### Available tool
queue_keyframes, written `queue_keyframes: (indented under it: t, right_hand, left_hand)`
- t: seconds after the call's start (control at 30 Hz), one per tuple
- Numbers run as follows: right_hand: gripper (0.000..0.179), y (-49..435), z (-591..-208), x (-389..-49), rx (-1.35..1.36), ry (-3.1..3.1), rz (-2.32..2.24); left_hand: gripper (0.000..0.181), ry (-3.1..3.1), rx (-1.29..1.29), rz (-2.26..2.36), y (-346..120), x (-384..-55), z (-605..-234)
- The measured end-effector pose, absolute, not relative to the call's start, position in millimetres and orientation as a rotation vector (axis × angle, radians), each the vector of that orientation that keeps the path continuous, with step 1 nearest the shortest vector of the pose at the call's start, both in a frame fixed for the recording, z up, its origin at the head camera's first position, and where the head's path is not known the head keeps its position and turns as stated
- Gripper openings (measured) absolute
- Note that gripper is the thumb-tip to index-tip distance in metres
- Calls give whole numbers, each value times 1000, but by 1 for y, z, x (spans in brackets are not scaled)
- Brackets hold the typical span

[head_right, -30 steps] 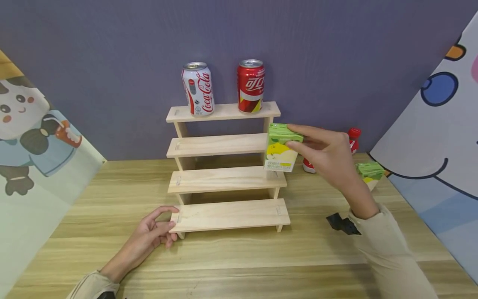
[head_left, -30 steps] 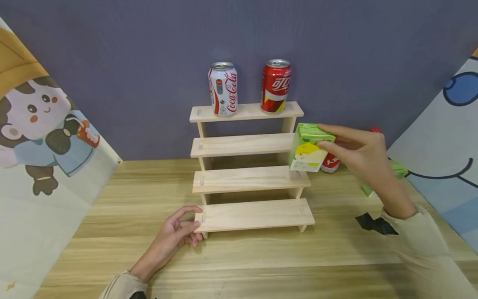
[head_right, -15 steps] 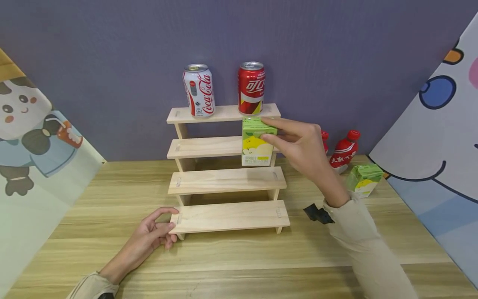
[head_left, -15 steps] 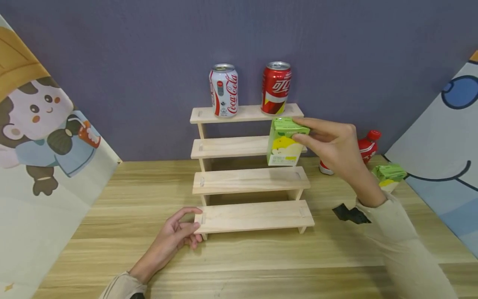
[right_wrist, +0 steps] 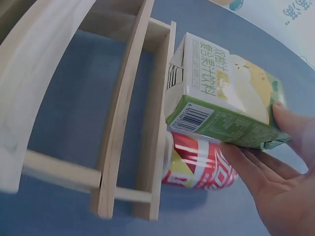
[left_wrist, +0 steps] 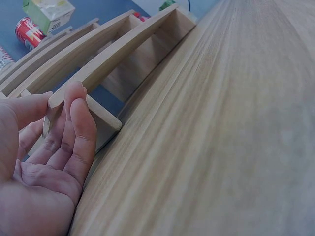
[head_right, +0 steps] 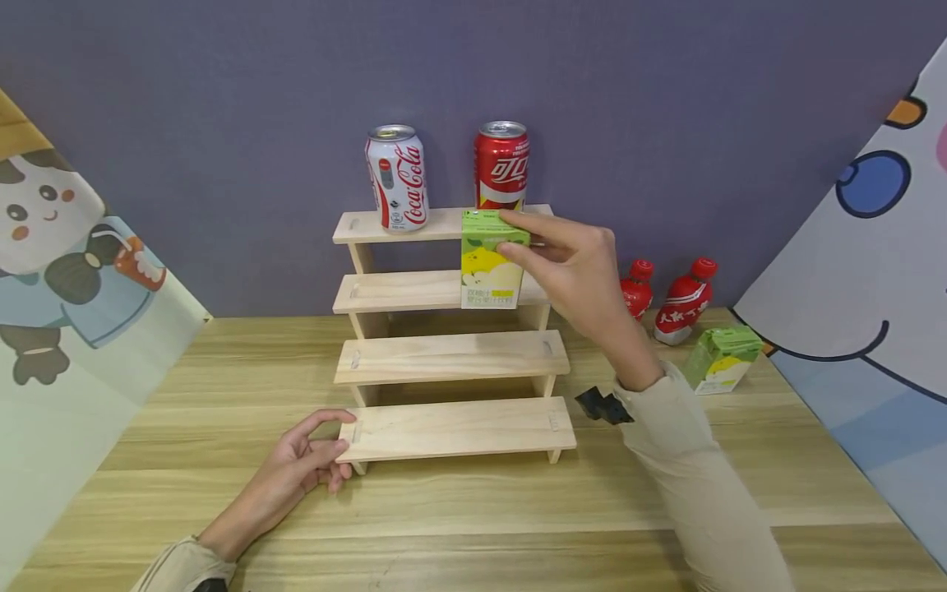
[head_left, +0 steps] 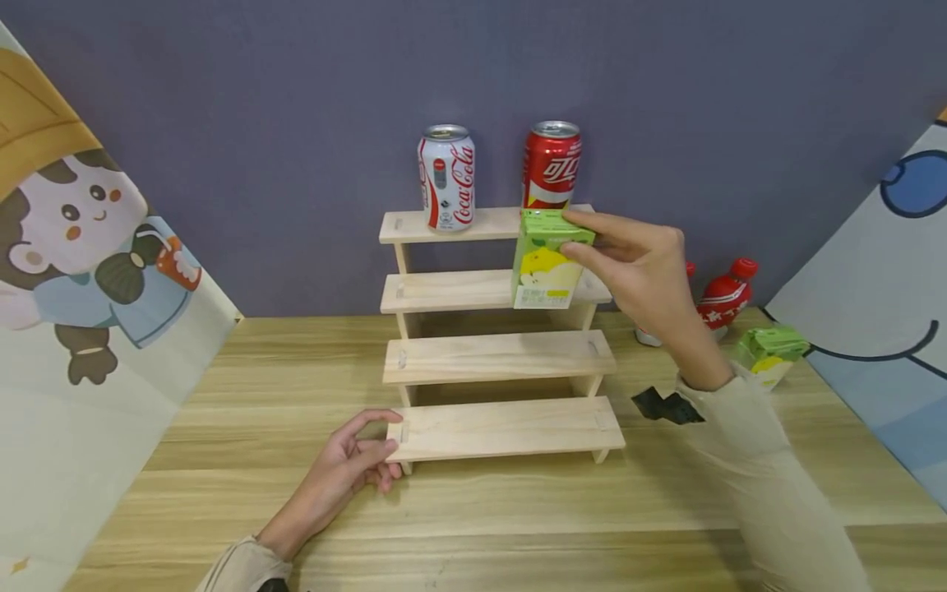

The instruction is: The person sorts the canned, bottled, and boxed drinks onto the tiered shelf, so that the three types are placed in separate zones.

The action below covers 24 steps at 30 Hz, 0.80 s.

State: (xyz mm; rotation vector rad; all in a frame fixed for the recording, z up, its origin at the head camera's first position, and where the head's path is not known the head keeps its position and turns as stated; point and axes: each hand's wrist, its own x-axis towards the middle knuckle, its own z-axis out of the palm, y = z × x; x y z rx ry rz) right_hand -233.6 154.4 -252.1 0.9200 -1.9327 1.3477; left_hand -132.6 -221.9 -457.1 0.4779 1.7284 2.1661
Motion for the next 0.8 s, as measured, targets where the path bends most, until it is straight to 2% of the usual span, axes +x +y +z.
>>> queue_keyframes:
  t: [0.8]
  right_hand:
    - [33,73,-261,-272,1007,-1978,1417]
  left_hand:
    - [43,1749,457,2162,-221,-131,-456]
